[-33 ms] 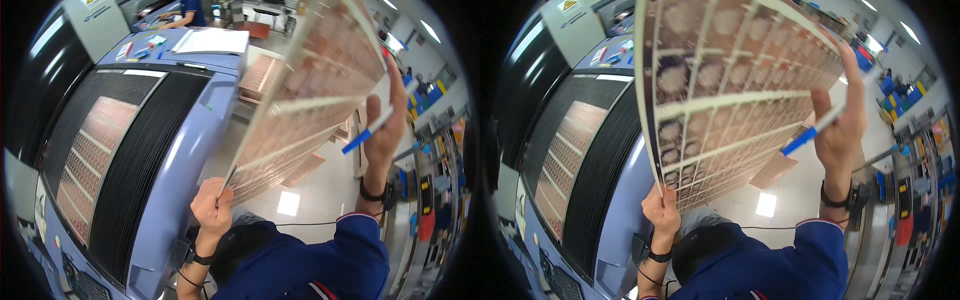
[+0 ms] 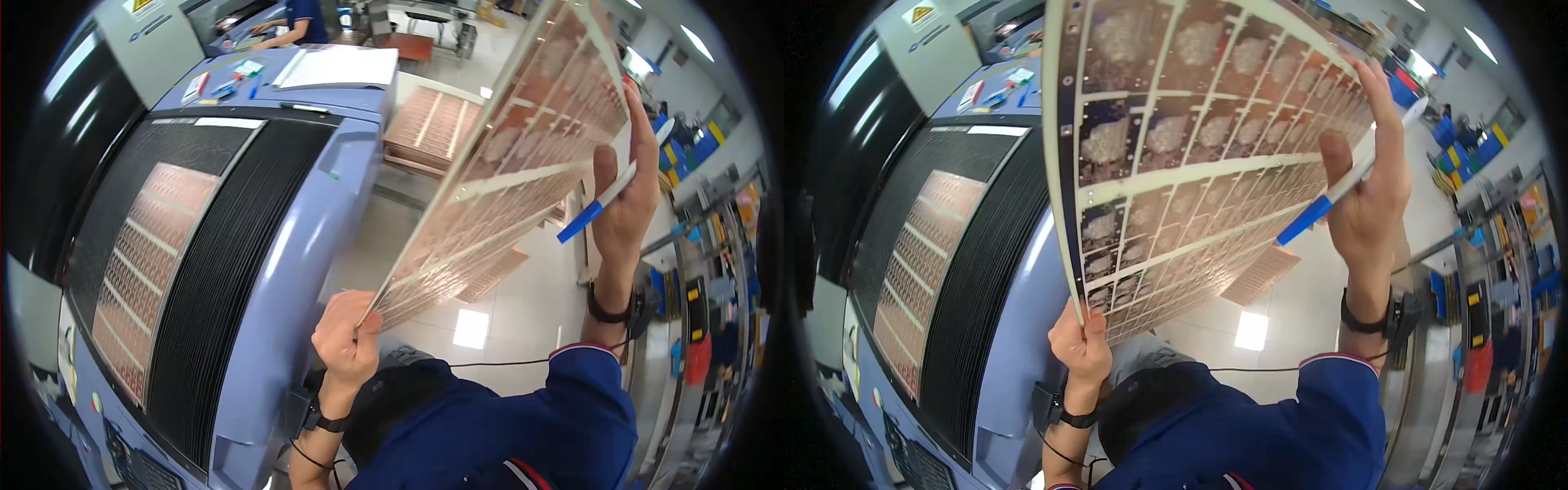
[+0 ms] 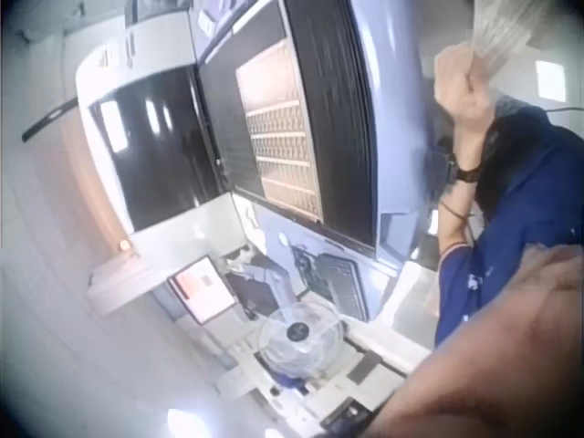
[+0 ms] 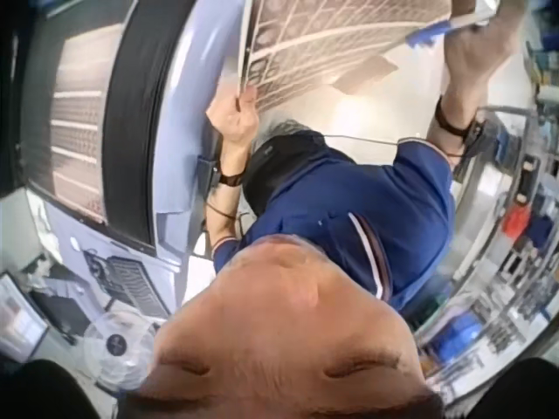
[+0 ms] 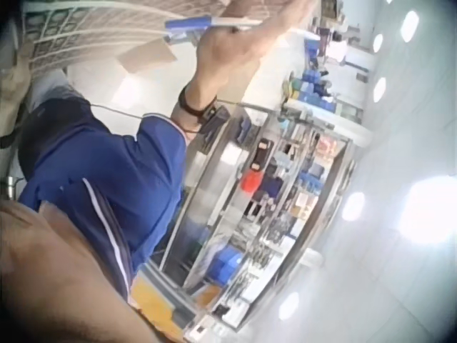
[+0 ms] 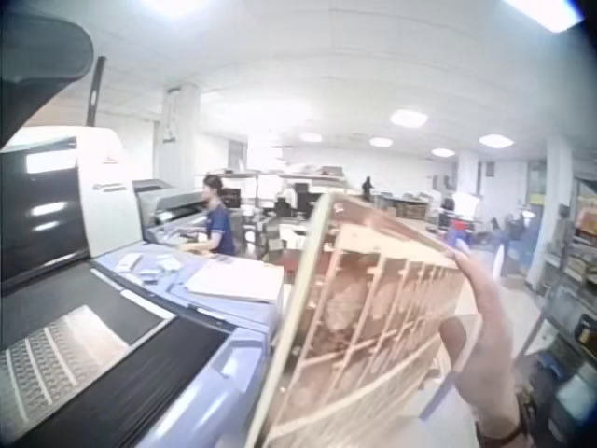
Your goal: The recorder is inspecting copper-plated circuit board sheets and marking them with a pen at a workstation.
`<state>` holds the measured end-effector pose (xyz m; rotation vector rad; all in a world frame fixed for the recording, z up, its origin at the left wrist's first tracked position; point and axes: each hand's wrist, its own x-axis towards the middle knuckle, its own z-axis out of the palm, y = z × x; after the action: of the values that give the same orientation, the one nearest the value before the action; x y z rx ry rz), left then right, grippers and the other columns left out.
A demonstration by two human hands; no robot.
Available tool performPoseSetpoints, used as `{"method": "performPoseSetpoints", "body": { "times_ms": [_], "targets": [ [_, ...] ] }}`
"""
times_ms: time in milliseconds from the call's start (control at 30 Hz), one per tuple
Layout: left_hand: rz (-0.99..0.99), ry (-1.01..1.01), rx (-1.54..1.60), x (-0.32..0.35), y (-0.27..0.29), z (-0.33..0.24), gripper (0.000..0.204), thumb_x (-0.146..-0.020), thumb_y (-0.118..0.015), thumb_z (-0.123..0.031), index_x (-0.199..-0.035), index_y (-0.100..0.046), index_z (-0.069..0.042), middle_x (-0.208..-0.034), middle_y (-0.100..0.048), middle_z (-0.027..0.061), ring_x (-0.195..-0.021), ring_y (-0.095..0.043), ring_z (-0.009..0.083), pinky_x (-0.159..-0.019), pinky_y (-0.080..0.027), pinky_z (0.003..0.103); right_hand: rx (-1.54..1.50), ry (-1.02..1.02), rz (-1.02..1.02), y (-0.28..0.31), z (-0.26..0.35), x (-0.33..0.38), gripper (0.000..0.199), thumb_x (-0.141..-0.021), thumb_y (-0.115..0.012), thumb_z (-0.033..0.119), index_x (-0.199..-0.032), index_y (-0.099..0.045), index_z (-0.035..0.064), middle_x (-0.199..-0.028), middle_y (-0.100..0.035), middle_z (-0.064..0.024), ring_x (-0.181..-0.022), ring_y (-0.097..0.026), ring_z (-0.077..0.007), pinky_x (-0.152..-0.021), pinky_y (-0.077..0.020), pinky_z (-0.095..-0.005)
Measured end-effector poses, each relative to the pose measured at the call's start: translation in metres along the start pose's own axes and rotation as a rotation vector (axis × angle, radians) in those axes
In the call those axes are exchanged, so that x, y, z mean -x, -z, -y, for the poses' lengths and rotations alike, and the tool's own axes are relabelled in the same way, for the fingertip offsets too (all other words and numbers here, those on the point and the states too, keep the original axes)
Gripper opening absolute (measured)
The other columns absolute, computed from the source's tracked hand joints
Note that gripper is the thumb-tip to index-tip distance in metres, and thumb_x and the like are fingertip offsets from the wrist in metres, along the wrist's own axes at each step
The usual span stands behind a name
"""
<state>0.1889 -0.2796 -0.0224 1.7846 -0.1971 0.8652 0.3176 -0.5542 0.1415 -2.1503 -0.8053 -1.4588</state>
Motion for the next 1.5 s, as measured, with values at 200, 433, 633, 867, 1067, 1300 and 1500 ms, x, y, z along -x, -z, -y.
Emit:
{"method": "performPoseSetpoints", "body": {
  "times_ms": [200,433,633,867,1067,1300,1500],
  "targets": [
    [0.094,-0.055,0.105,0.012,-0.03,0.035,0.019,-0.094,-0.065,-0.014,-0.093,-0.07,0.005,-0.093,-0.073,0.0152,-0.088,-0.07,0.0333,-0.082,-0.053,0.04,0.057,-0.141,0.003,0.056,-0.048,0.017,0.029,-0.098,-0.066,0.023,-0.116,-0.068,0.0013,-0.104,-0.072,-0.0074,-0.102,-0.065,-0.0171,-0.115,-0.0345,-0.0415],
    [0.212,0.233,-0.306,0.04,-0.038,0.048,0.05,-0.091,-0.068,-0.015,-0.136,-0.053,0.003,-0.144,-0.049,0.0223,-0.131,-0.049,0.0394,-0.109,-0.041,0.045,-0.141,-0.635,0.611,0.007,-0.06,0.116,0.007,-0.09,-0.066,0.006,-0.093,-0.071,0.0014,-0.081,-0.069,-0.0147,-0.074,-0.067,-0.0232,-0.073,-0.0515,-0.0363],
    [0.303,0.305,-0.275,0.06,-0.007,0.027,0.044,-0.087,-0.07,-0.008,-0.128,-0.058,0.004,-0.137,-0.055,0.0217,-0.12,-0.056,0.0396,-0.101,-0.046,0.045,0.04,-0.635,0.974,-0.111,-0.126,0.349,0.012,-0.084,-0.061,0.005,-0.094,-0.067,0.0048,-0.087,-0.068,-0.0239,-0.087,-0.067,-0.0422,-0.074,-0.0523,-0.0498],
    [0.317,0.517,-0.341,0.075,0.017,0.025,0.039,-0.086,-0.068,-0.006,-0.123,-0.061,0.004,-0.13,-0.06,0.0215,-0.115,-0.06,0.0381,-0.099,-0.048,0.043,0.141,-0.741,1.07,-0.153,-0.154,0.465,0.009,-0.091,-0.059,0.011,-0.094,-0.066,0.0073,-0.083,-0.067,-0.0267,-0.085,-0.067,-0.0457,-0.073,-0.0521,-0.0541],
    [0.295,0.649,-0.41,0.086,0.028,0.029,0.039,-0.087,-0.067,-0.006,-0.124,-0.061,0.003,-0.125,-0.064,0.0206,-0.113,-0.062,0.0364,-0.098,-0.048,0.042,0.275,-0.768,1.202,-0.163,-0.182,0.486,0.017,-0.087,-0.057,0.003,-0.1,-0.067,0.0078,-0.087,-0.069,-0.0257,-0.088,-0.068,-0.0441,-0.075,-0.0536,-0.0525],
    [0.374,0.553,-0.357,0.077,0.008,0.046,0.033,-0.085,-0.069,-0.003,-0.117,-0.064,0.004,-0.114,-0.068,0.0214,-0.105,-0.065,0.038,-0.092,-0.051,0.043,0.419,-0.831,1.156,-0.169,-0.195,0.501,0.02,-0.087,-0.057,0.004,-0.103,-0.066,0.0101,-0.086,-0.069,-0.0241,-0.087,-0.069,-0.0431,-0.074,-0.0551,-0.0521],
    [0.415,0.517,-0.309,0.072,-0.007,0.046,0.031,-0.084,-0.069,-0.002,-0.113,-0.065,0.003,-0.11,-0.069,0.0213,-0.101,-0.066,0.0385,-0.09,-0.052,0.044,0.522,-0.913,1.178,-0.172,-0.192,0.514,0.021,-0.087,-0.059,0.005,-0.107,-0.065,0.008,-0.092,-0.07,-0.0224,-0.088,-0.07,-0.0421,-0.076,-0.0557,-0.0509]
  ]
}}
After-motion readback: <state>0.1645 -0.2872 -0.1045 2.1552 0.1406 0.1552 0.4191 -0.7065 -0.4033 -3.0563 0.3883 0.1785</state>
